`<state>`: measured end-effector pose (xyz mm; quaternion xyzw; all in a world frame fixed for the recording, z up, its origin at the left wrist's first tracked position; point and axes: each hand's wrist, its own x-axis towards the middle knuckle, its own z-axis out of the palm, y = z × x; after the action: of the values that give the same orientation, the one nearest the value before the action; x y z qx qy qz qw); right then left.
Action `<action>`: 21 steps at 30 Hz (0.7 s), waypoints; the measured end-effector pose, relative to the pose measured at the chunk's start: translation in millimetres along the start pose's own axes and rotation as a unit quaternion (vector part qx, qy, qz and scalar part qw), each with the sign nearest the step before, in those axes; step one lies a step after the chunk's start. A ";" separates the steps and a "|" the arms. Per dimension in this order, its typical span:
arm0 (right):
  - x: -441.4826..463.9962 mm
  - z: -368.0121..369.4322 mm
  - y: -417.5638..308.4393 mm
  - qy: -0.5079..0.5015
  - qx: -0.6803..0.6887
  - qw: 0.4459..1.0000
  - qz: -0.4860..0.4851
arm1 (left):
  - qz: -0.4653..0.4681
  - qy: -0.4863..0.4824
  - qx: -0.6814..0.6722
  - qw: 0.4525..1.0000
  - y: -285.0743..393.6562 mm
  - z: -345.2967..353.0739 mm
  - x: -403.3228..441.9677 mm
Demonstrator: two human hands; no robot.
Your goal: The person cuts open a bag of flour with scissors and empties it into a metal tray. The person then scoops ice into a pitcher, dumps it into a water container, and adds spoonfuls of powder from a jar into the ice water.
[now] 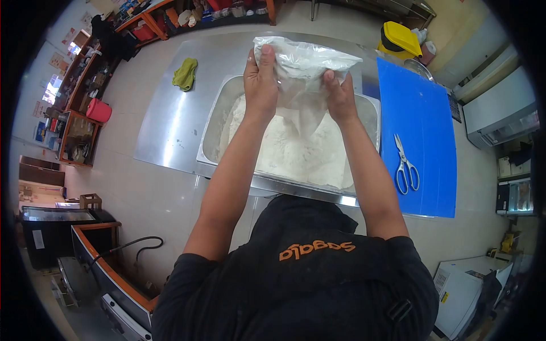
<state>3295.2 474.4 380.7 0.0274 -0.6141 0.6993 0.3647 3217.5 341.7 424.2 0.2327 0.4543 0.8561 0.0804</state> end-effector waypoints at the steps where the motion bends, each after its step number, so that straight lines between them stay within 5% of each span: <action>1: -2.1 -2.4 0.5 0.000 0.002 1.000 0.000 | -0.007 0.007 -0.007 1.000 0.9 2.4 -2.8; 6: -10.5 -13.6 0.6 0.007 -0.015 0.999 -0.039 | -0.006 0.000 0.009 1.000 -1.8 1.2 -14.2; 9: -2.1 -27.1 -27.5 -0.104 0.074 0.991 -0.035 | -0.005 0.001 0.047 0.999 -6.8 -3.7 -21.5; 12: 9.0 -23.1 -71.5 -0.108 -0.266 0.952 -0.101 | -0.014 0.002 0.080 0.997 -11.1 -0.1 -32.7; 16: 7.4 -2.7 -102.2 -0.164 -0.625 0.743 -0.174 | 0.047 -0.031 0.157 0.986 -23.5 2.1 -40.4; 21: 10.1 12.6 -96.8 -0.185 -0.631 0.726 -0.202 | 0.062 -0.057 0.166 0.983 -25.0 -1.3 -49.0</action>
<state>3335.3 466.2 469.9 0.0432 -0.9488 0.0411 0.3101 3258.1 338.0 387.2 0.3189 0.5694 0.7576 0.0130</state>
